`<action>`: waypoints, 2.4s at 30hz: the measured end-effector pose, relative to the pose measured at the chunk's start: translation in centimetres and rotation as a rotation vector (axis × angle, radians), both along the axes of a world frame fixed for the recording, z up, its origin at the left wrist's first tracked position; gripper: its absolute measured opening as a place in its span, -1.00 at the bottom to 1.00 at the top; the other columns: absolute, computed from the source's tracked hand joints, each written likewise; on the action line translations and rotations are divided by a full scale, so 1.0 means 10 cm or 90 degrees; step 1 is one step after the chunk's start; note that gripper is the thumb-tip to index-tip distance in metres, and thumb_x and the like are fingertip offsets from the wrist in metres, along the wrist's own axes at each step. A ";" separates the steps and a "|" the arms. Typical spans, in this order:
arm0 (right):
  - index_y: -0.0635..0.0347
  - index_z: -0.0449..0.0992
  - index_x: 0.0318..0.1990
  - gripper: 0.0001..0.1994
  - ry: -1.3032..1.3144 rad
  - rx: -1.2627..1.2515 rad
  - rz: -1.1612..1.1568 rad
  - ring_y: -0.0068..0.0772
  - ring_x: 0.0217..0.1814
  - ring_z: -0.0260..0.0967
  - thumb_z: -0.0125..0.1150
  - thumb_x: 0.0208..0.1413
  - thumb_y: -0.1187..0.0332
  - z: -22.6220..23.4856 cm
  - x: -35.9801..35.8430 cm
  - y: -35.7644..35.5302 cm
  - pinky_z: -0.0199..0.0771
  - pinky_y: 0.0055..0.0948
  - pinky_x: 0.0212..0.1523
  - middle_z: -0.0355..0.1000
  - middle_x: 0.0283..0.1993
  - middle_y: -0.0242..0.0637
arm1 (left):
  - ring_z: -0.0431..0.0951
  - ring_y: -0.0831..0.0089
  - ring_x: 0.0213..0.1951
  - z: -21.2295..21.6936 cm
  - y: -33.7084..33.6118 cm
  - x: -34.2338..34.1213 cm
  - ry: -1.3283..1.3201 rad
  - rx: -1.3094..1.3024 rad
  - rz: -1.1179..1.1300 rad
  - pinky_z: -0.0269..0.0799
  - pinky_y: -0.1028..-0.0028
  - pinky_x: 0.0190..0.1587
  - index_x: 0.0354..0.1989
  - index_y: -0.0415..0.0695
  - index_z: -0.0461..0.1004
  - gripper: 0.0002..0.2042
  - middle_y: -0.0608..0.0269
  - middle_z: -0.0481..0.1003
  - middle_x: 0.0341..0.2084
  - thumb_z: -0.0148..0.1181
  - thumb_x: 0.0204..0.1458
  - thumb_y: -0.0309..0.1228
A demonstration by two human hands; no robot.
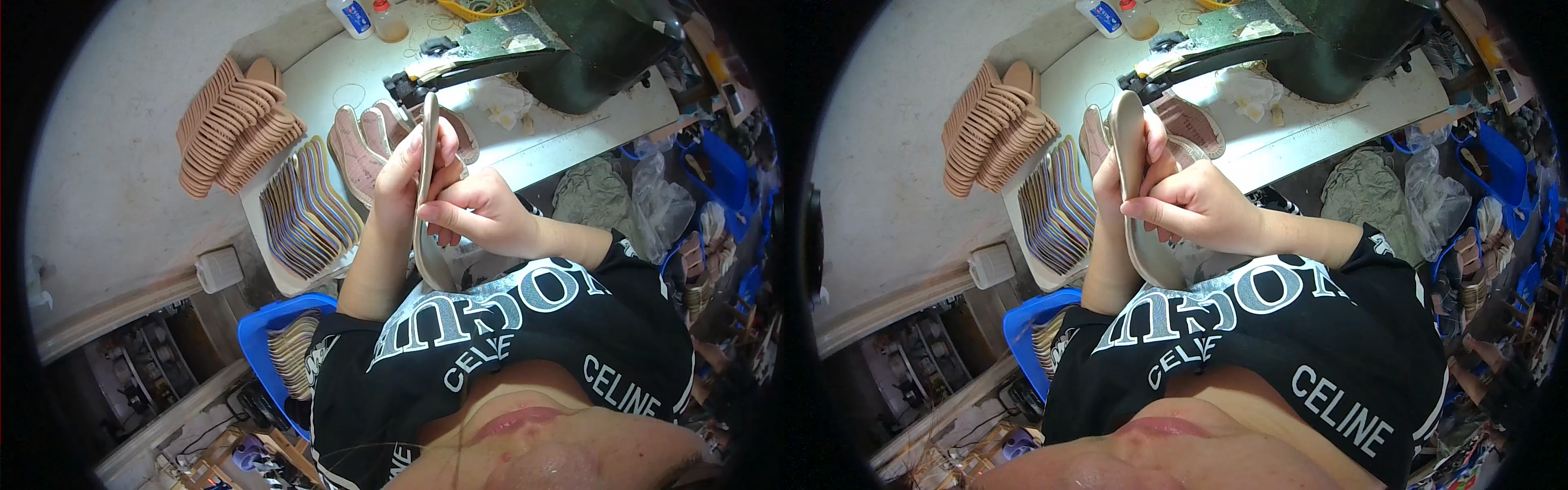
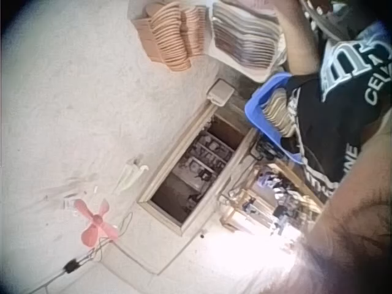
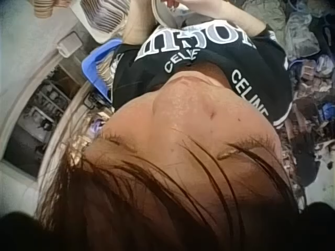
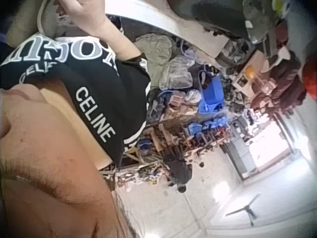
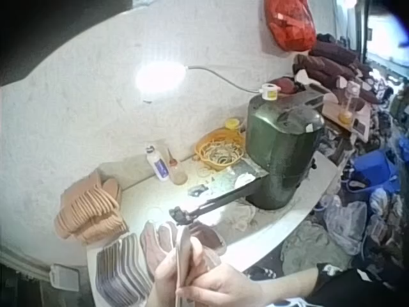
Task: Checking and assembling shoe insoles and outsoles by hand at a workstation.
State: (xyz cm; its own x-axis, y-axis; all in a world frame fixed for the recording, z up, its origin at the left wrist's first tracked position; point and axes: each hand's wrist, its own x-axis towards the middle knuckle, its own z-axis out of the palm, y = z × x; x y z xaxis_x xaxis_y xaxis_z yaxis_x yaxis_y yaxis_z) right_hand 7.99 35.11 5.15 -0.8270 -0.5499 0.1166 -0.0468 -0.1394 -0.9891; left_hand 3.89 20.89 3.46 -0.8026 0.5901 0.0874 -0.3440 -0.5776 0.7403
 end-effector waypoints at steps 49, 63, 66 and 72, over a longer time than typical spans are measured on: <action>0.23 0.49 -0.65 -0.86 0.624 0.498 0.021 -0.16 -0.54 0.44 0.19 -0.25 0.35 0.25 -0.55 0.09 0.46 -0.29 -0.42 0.41 -0.64 -0.15 | 0.47 0.30 -0.47 0.24 -0.05 0.30 0.318 -0.606 0.491 0.36 0.38 -0.36 -0.33 -0.36 0.42 -0.79 0.08 0.46 -0.53 -0.06 0.16 -0.43; 0.27 0.48 -0.57 -0.87 0.651 0.500 0.010 -0.20 -0.52 0.45 0.16 -0.15 0.38 0.26 -0.82 0.31 0.46 -0.31 -0.46 0.43 -0.60 -0.19 | 0.47 0.49 -0.44 0.26 0.06 0.08 0.237 -0.599 0.424 0.37 0.45 -0.36 -0.34 -0.38 0.44 -0.77 0.12 0.49 -0.52 -0.05 0.17 -0.43; 0.24 0.50 -0.63 -0.88 0.719 0.537 -0.017 -0.17 -0.55 0.43 0.16 -0.22 0.38 0.24 -0.82 0.31 0.48 -0.29 -0.47 0.40 -0.64 -0.16 | 0.48 0.48 -0.43 0.28 0.12 -0.05 0.360 -0.612 0.416 0.38 0.45 -0.36 -0.32 -0.38 0.44 -0.78 0.11 0.50 -0.50 -0.05 0.16 -0.44; 0.28 0.40 -0.62 -0.85 0.456 0.297 -0.160 -0.22 -0.63 0.31 0.20 -0.19 0.41 0.45 -0.93 0.43 0.32 -0.39 -0.56 0.32 -0.66 -0.21 | 0.50 0.46 -0.32 0.51 0.12 -0.22 0.274 -0.482 0.394 0.39 0.49 -0.24 -0.24 -0.35 0.41 -0.83 0.18 0.49 -0.44 -0.04 0.15 -0.48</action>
